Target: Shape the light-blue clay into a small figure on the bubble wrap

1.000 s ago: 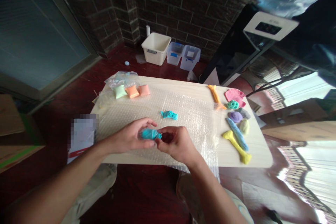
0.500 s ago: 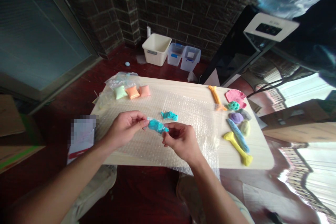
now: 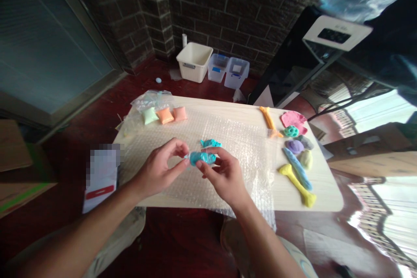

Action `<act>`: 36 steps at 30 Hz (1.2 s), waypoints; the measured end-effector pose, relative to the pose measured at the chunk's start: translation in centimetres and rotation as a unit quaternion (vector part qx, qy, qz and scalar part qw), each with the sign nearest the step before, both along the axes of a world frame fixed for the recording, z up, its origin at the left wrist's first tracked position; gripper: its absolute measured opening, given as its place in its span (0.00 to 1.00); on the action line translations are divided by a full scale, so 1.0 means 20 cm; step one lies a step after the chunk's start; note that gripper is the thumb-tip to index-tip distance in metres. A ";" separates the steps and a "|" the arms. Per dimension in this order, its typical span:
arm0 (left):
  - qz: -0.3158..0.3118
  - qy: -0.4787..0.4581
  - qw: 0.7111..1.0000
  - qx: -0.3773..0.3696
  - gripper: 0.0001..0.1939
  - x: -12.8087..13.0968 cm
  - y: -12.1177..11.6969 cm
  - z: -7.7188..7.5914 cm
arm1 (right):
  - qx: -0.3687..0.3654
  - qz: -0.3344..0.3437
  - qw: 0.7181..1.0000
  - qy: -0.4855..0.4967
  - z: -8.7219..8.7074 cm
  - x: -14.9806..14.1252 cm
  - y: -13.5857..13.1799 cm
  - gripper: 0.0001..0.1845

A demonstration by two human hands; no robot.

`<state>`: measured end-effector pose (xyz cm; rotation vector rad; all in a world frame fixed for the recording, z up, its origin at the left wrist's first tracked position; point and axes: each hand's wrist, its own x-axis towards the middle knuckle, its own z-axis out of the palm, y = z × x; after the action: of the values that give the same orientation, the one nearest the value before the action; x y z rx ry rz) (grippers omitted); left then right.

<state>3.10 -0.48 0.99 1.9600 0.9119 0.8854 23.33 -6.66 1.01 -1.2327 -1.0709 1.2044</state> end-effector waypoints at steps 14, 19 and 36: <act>-0.031 0.070 0.995 -0.067 0.06 0.03 -0.03 -0.02 | 0.009 0.114 0.988 -0.108 0.02 -0.02 -0.02 0.17; -0.105 -0.085 0.932 -0.337 0.22 0.05 -0.01 -0.02 | -0.035 0.140 0.989 0.022 0.02 -0.01 0.01 0.16; -0.009 -0.079 0.931 -0.357 0.27 0.13 -0.08 -0.11 | -0.078 -0.029 0.997 0.009 0.02 -0.11 -0.04 0.19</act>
<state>5.70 -2.14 -1.25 1.2489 0.9476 0.5717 21.06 -7.40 1.43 -1.3610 -0.9367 1.2707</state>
